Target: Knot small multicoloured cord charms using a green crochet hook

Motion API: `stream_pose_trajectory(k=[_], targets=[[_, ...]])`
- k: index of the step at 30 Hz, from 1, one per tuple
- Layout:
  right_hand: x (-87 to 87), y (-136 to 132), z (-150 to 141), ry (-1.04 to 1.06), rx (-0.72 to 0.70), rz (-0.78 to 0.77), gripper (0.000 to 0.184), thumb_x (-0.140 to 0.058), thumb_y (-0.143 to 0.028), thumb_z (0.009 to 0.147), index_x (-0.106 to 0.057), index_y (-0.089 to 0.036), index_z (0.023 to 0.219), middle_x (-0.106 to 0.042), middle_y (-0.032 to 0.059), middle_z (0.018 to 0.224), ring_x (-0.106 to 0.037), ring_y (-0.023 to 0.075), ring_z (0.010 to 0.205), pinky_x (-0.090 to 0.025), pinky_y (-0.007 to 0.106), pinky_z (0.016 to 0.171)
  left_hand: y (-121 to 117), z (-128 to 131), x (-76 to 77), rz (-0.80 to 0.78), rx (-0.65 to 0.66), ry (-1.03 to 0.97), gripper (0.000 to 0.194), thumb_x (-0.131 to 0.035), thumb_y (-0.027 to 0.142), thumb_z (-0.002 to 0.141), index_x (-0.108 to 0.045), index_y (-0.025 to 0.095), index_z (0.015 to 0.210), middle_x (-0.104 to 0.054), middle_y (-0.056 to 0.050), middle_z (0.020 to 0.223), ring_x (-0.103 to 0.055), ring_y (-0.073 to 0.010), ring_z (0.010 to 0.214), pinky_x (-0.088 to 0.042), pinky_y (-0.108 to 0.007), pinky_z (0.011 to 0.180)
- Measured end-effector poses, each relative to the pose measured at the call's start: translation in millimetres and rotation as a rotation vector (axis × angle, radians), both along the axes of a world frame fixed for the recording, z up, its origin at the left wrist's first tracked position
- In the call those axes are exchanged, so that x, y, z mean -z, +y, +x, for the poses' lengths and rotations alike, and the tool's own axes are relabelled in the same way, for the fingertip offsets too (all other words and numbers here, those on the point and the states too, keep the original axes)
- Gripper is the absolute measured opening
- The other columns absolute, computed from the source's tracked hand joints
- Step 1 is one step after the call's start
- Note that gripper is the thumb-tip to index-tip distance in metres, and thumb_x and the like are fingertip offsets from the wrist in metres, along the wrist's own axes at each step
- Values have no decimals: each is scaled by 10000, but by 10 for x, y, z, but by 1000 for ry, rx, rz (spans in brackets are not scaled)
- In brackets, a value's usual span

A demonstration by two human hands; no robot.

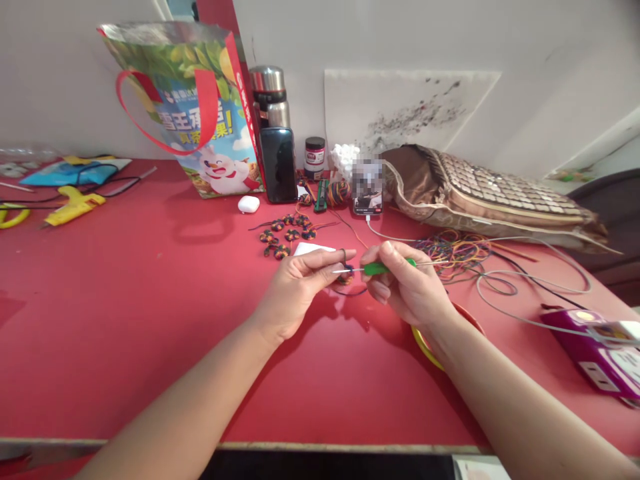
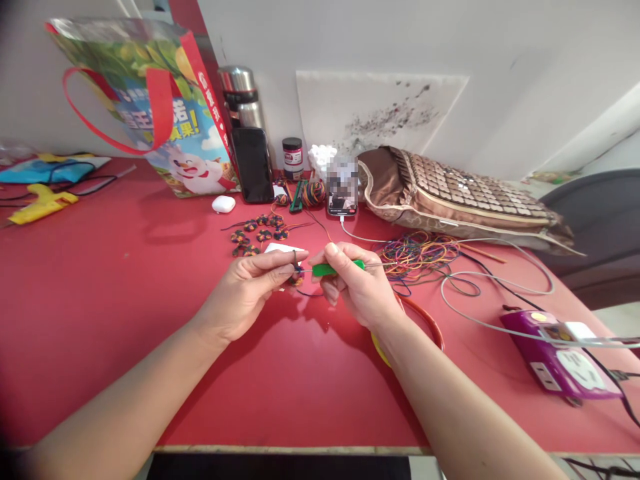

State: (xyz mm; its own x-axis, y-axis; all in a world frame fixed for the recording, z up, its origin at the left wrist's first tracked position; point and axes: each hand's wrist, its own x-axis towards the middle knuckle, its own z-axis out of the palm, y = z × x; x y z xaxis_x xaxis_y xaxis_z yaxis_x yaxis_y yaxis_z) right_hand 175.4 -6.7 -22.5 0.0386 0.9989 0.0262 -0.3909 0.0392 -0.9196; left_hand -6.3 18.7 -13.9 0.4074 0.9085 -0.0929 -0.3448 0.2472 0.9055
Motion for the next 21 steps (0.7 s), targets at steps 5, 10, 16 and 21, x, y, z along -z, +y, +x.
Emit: stream_pose_trajectory(k=[5, 10, 16, 21], targets=[[44, -9, -22, -3, -25, 69, 270, -951, -439, 757, -822, -212, 827, -715, -12, 623, -518, 74, 390, -435, 206, 361, 1, 1, 1, 50, -5, -5, 201, -875, 255, 787, -893, 225, 985, -721, -26, 752, -632, -109, 626, -476, -239, 576], [91, -17, -32, -31, -35, 98, 219, -921, -387, 799, -822, -213, 887, -701, -25, 632, -533, 82, 413, -456, 214, 371, 8, 30, 25, 21, -28, -30, 190, -886, 252, 755, -897, 218, 942, -714, -32, 772, -579, -103, 689, -508, -256, 681], [68, -15, -31, -35, -17, 88, 248, -928, -403, 783, -809, -203, 869, -698, -25, 623, -516, 79, 406, -445, 217, 373, 12, 13, 11, 17, -65, 65, 191, -905, 274, 730, -895, 194, 903, -694, -29, 802, -538, -93, 691, -487, -242, 660], [40, -12, -25, -44, -7, 58, 286, -937, -445, 761, -810, -203, 845, -731, -5, 641, -515, 80, 400, -431, 218, 374, 12, -14, 6, -10, -94, 82, 257, -933, 239, 689, -897, 240, 944, -737, -28, 825, -584, -111, 707, -508, -270, 686]])
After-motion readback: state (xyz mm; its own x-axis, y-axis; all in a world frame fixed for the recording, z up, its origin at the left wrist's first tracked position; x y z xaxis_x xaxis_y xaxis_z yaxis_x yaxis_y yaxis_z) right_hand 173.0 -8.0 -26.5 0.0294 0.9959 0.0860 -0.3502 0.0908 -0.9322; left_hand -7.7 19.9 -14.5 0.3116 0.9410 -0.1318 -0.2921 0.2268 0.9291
